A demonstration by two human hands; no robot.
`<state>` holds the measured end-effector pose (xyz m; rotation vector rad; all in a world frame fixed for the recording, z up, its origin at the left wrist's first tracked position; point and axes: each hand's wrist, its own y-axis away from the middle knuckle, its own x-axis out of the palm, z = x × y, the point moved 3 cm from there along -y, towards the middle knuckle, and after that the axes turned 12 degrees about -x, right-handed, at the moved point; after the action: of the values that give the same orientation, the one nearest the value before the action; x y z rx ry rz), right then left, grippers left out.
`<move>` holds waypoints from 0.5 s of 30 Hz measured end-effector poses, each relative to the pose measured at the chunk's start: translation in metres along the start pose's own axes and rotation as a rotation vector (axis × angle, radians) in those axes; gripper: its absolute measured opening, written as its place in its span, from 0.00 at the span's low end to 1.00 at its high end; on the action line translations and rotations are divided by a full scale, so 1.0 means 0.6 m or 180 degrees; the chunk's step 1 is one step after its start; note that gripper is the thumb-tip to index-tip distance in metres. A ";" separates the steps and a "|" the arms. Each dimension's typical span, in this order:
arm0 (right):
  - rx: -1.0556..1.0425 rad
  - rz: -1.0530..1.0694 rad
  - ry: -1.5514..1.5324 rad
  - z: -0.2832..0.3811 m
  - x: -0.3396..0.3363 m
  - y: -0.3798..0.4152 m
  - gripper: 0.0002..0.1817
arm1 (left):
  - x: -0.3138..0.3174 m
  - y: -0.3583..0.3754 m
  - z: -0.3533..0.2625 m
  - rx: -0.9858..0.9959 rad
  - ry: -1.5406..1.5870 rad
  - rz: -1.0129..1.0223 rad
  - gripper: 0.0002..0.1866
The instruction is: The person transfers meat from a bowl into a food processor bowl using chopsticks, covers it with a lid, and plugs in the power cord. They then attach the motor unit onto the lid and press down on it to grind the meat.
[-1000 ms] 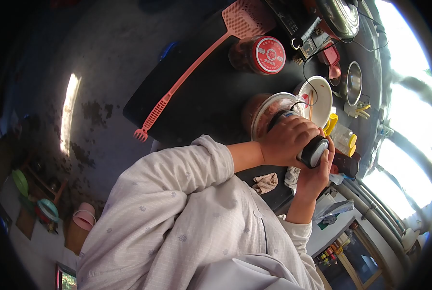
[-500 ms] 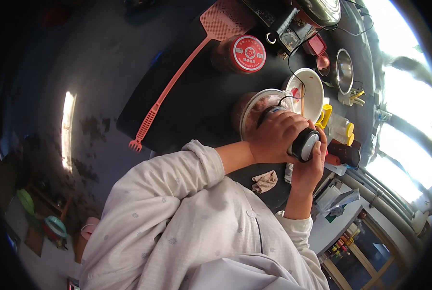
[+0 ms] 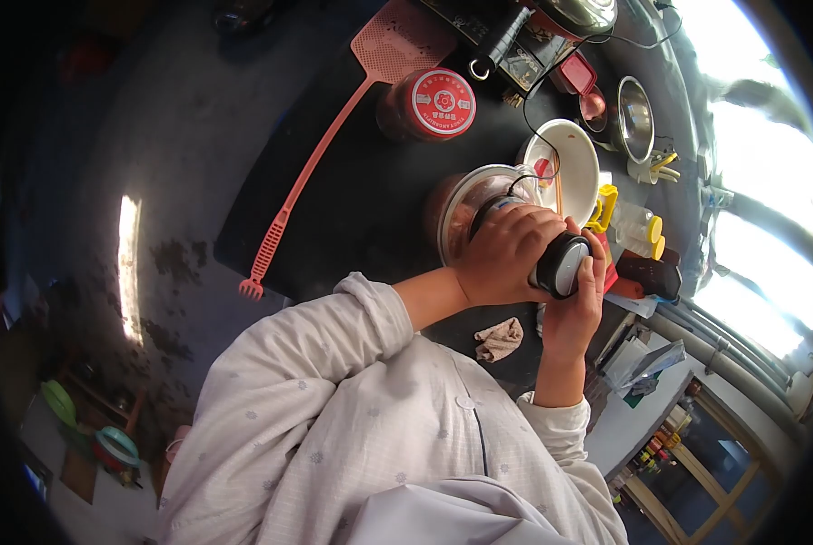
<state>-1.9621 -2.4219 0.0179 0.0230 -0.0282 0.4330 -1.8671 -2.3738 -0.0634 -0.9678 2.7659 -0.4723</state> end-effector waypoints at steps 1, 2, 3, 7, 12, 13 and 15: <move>-0.0001 0.0000 0.0003 0.000 0.000 0.000 0.20 | -0.002 -0.001 -0.002 0.0003 -0.0009 -0.0017 0.50; -0.0002 0.0001 0.0008 0.001 0.000 0.000 0.20 | -0.003 -0.003 -0.004 -0.0005 -0.0013 -0.0055 0.48; -0.0008 0.0003 0.0028 0.001 0.000 0.000 0.20 | -0.005 -0.004 -0.006 -0.0013 -0.0015 -0.0095 0.46; -0.0012 0.0002 0.0066 0.002 0.000 0.000 0.20 | -0.007 -0.006 -0.009 -0.0022 -0.0026 -0.0137 0.44; -0.0022 -0.0014 0.0093 0.000 -0.002 0.000 0.20 | -0.010 -0.006 -0.010 -0.0022 -0.0084 -0.0124 0.44; -0.0028 -0.0014 0.0095 0.001 -0.001 -0.001 0.20 | -0.010 -0.007 -0.010 -0.0025 -0.0080 -0.0122 0.44; -0.0028 -0.0023 0.0086 0.000 0.000 0.000 0.20 | -0.010 -0.006 -0.010 -0.0029 -0.0088 -0.0119 0.44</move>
<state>-1.9621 -2.4220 0.0181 0.0087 -0.0036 0.4259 -1.8621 -2.3714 -0.0559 -1.0217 2.7322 -0.4487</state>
